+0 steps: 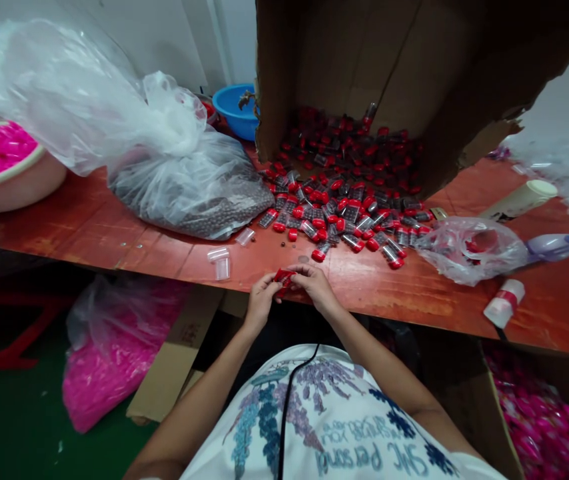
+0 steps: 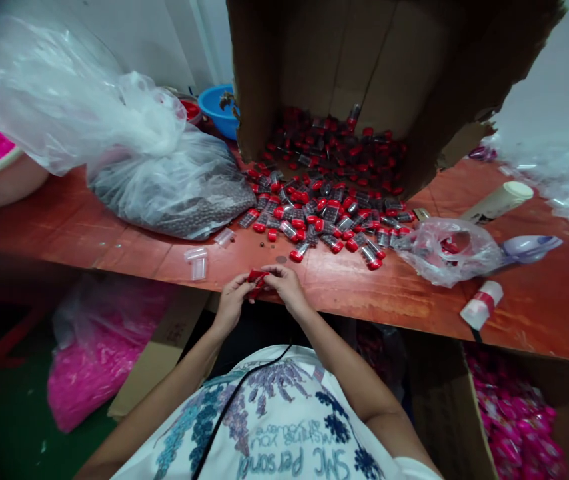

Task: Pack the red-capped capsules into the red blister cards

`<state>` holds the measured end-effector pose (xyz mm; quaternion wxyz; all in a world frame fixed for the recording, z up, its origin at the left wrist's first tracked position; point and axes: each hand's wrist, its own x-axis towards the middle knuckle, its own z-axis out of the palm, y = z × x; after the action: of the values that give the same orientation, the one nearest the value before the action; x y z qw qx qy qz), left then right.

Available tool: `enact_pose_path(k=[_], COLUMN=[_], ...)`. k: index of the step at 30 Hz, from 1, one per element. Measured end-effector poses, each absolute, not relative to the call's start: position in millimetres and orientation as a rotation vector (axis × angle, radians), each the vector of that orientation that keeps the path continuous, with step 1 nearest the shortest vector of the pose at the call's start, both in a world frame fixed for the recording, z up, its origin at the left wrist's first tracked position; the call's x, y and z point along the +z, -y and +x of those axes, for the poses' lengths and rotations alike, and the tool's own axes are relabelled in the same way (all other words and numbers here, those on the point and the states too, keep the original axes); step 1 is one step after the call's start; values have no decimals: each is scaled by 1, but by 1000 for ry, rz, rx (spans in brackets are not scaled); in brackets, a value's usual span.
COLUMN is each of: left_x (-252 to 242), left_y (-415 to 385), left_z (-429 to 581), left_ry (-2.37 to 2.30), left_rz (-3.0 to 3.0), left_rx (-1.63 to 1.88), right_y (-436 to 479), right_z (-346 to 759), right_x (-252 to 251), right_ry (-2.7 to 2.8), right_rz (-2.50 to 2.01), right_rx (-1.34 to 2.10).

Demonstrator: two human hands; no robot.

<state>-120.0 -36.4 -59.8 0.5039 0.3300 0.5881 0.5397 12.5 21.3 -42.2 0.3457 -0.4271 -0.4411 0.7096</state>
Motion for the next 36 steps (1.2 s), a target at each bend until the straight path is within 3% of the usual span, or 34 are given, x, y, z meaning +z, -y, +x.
enact_pose_path(k=[3, 10, 15, 25, 31, 36], left_x=[-57, -47, -46, -36, -39, -22], left_y=[38, 49, 59, 67, 67, 32], left_z=[-115, -114, -125, -128, -165, -200], left_ry=[-1477, -1631, -1710, -1730, -1779, -1942], left_rz=[771, 1229, 1291, 1414, 1264, 1361], left_rx=[1288, 1181, 1100, 1027, 1114, 1294], right_y=[-16, -6, -6, 6, -25, -45], right_z=[15, 19, 21, 10, 38, 53], right_x=[-42, -31, -33, -42, -44, -35], right_ry=[1212, 1872, 1925, 1762, 1157, 968], right_rz=[-1123, -1017, -904, -933, -1191, -1175], right_rx=[1789, 1301, 1435, 1531, 1544, 1711])
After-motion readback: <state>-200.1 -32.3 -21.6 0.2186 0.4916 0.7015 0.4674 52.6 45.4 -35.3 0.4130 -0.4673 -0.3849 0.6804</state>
